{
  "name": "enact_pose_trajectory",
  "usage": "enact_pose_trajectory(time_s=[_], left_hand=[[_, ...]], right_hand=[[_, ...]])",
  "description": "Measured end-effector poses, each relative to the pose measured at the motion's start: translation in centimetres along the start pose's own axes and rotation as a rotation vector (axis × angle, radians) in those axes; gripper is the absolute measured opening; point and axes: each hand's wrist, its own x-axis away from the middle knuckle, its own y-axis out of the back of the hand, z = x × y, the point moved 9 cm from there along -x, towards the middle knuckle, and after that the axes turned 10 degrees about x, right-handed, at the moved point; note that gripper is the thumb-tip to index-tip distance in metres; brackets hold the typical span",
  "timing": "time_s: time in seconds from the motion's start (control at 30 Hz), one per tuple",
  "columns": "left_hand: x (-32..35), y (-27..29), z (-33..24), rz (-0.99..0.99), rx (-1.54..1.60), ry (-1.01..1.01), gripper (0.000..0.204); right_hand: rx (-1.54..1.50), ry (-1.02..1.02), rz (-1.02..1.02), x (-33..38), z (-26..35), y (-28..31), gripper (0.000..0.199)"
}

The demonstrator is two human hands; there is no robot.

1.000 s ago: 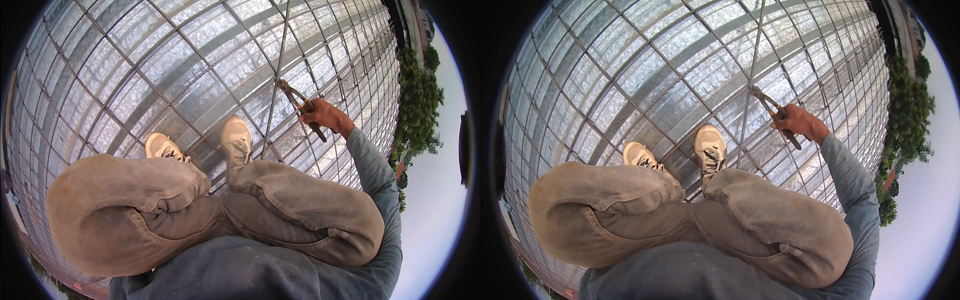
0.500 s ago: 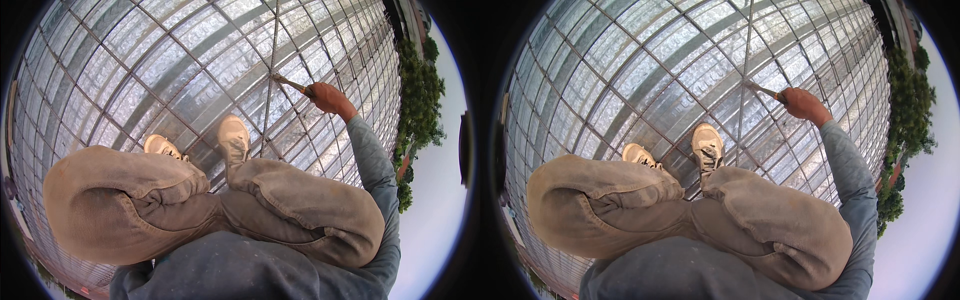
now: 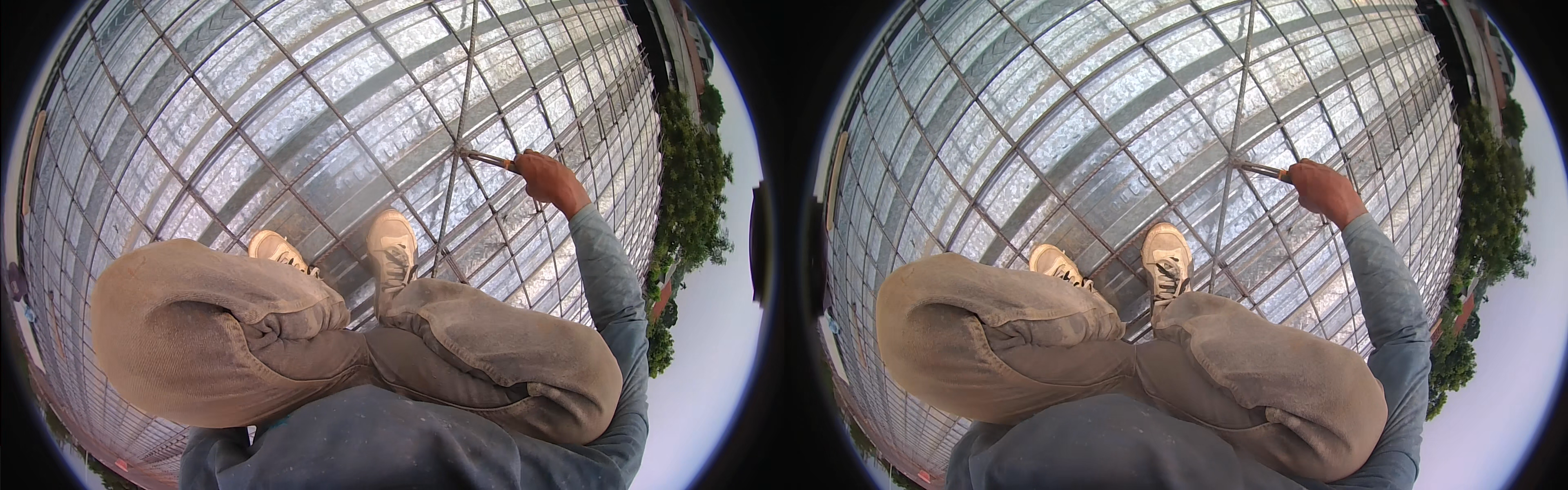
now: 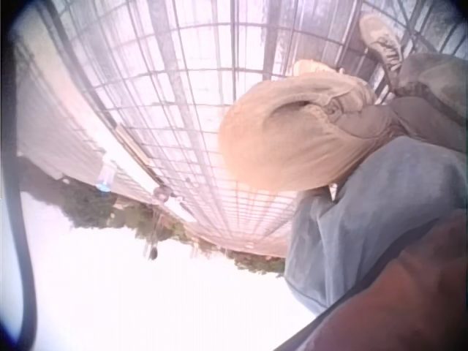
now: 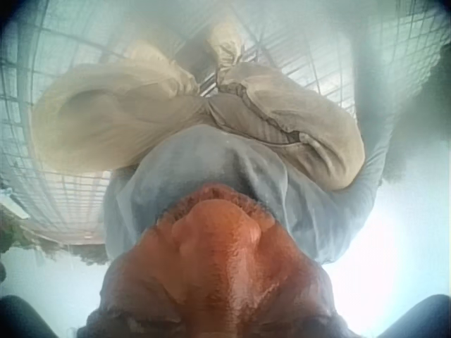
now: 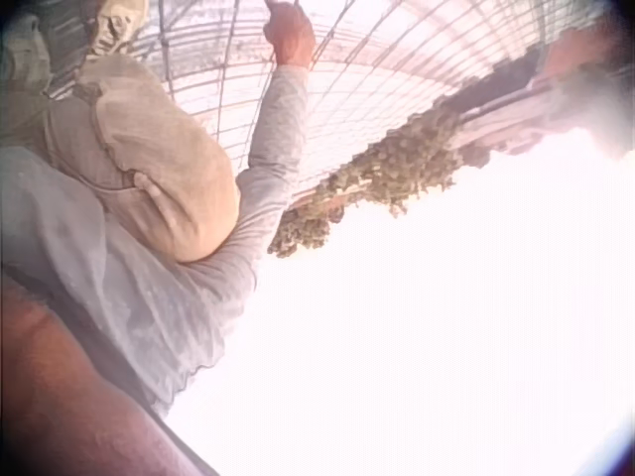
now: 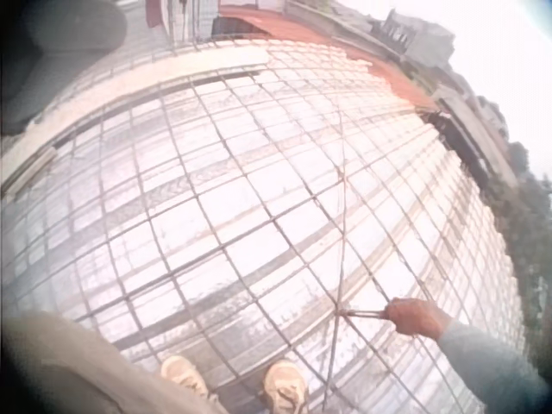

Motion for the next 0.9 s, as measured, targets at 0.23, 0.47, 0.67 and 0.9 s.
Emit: enact_pose_trajectory(time_s=[0.23,0.47,0.67,0.9], left_hand=[[-1.3,-0.8,-2.3,-0.093,0.02,0.034,0.031],[-1.1,-2.1,-3.5,-0.137,0.037,0.112,0.031],[-1.0,-0.6,-3.0,-0.157,-0.019,0.185,0.032],[-3.2,2.4,0.1,-0.089,-0.072,0.277,0.033]], right_hand=[[-0.496,-0.06,0.533,1.9,-2.0,-4.5,0.02],[-1.121,-0.186,0.039,3.3,-7.6,-7.2,0.029],[-1.546,-0.31,-0.42,-1.5,0.5,-6.0,0.026],[-1.295,-0.379,-0.498,-2.3,6.6,-5.7,0.022]])
